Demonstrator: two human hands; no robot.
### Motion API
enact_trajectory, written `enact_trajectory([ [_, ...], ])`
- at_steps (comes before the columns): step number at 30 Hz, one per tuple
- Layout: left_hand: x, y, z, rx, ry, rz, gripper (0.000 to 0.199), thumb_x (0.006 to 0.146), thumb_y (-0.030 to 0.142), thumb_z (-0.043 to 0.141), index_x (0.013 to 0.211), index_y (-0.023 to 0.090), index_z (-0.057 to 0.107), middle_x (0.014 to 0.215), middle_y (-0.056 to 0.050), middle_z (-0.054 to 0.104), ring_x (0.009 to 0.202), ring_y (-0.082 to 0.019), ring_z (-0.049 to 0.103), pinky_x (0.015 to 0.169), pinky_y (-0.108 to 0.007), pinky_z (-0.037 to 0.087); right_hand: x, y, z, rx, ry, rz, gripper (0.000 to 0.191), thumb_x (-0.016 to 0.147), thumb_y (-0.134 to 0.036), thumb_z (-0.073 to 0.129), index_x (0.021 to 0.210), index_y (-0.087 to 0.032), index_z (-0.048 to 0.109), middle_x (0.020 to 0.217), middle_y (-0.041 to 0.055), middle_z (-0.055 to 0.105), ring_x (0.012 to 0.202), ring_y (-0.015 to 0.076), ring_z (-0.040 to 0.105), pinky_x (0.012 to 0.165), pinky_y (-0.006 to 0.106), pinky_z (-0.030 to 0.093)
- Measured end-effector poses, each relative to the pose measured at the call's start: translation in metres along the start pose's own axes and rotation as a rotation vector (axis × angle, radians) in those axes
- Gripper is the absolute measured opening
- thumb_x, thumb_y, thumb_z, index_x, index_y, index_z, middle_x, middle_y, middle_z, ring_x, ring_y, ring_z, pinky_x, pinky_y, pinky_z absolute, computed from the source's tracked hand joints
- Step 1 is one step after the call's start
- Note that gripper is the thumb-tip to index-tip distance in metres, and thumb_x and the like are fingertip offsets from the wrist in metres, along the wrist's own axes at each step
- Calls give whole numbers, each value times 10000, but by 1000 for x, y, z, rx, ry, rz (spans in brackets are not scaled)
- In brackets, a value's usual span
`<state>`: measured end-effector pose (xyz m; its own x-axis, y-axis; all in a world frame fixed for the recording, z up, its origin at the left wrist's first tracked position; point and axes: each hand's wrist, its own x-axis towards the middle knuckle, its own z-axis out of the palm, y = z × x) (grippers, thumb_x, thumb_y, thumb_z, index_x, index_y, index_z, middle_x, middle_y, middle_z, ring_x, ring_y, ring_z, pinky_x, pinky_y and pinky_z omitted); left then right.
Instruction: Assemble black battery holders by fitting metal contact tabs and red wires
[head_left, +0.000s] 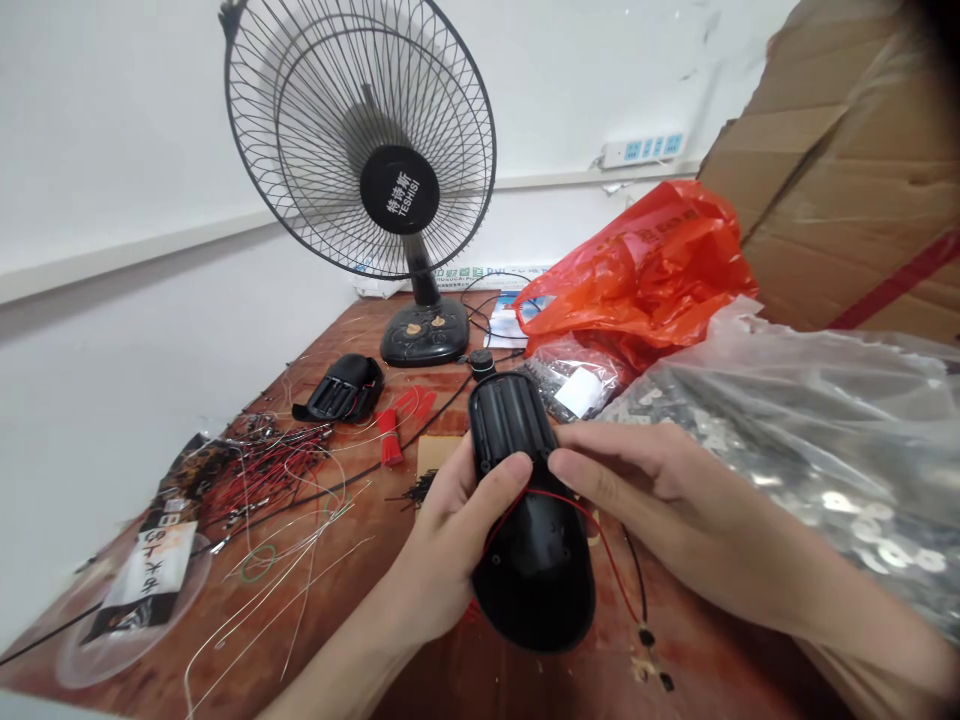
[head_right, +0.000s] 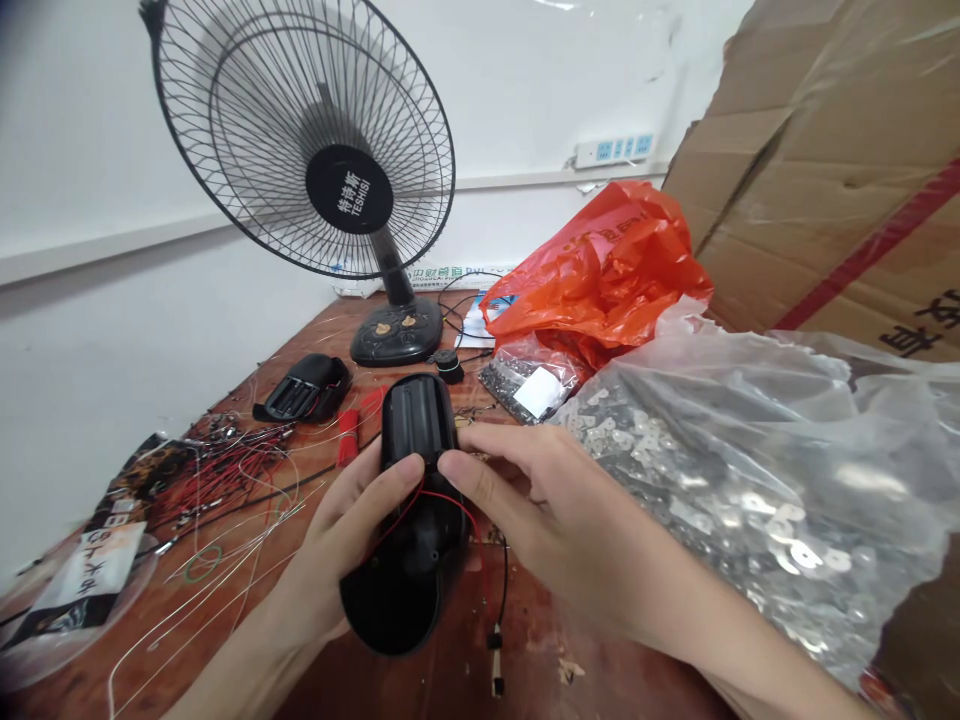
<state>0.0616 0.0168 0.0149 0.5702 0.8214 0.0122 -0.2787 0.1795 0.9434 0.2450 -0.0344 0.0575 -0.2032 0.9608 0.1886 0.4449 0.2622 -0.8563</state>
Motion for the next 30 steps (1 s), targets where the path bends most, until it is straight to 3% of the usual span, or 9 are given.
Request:
enact_trajectory([
  [6, 0, 0, 2, 18, -19, 16, 327, 964, 326, 577, 1283, 256, 608, 1053, -24, 683, 762, -70, 604, 788, -201, 515, -1, 1, -3, -33, 11, 1, 304, 999, -425, 480, 886, -198, 648, 854, 27, 655, 784, 187, 578, 659, 287, 463],
  [10, 3, 1, 4, -77, -7, -8, 369, 944, 331, 592, 1301, 237, 595, 1186, -51, 655, 1026, -172, 633, 921, -275, 503, 5, 8, -8, 52, -58, -32, 210, 989, -351, 527, 1082, -248, 686, 945, 4, 667, 858, 183, 604, 741, 270, 487],
  [16, 3, 3, 0, 11, -125, 138, 502, 975, 320, 424, 1475, 279, 425, 1394, -47, 541, 1329, -255, 459, 1114, -395, 368, 12, 21, -15, 150, -138, -66, 265, 1004, -285, 514, 1240, -248, 629, 1096, 1, 658, 993, 169, 592, 859, 250, 459],
  [22, 3, 1, -4, 213, -112, 212, 550, 934, 227, 433, 1479, 295, 392, 1473, 2, 463, 1387, -230, 376, 1174, -382, 275, 14, 19, -11, 219, -166, -84, 258, 1005, -278, 515, 1239, -218, 606, 1174, 18, 631, 1023, 155, 583, 908, 248, 453],
  [26, 5, -10, -9, 265, -50, 257, 429, 973, 234, 417, 1394, 298, 469, 1447, 25, 474, 1365, -189, 383, 1118, -311, 331, 15, 14, -4, 213, -133, -28, 223, 993, -371, 533, 1094, -191, 618, 1018, 9, 645, 923, 145, 587, 775, 235, 468],
  [30, 6, -13, -7, 252, -13, 217, 340, 1002, 309, 415, 1323, 251, 513, 1392, -12, 526, 1314, -209, 440, 1087, -328, 370, 16, 16, -2, 147, -111, 3, 292, 990, -445, 509, 1009, -167, 599, 955, 28, 636, 851, 156, 561, 732, 273, 460],
])
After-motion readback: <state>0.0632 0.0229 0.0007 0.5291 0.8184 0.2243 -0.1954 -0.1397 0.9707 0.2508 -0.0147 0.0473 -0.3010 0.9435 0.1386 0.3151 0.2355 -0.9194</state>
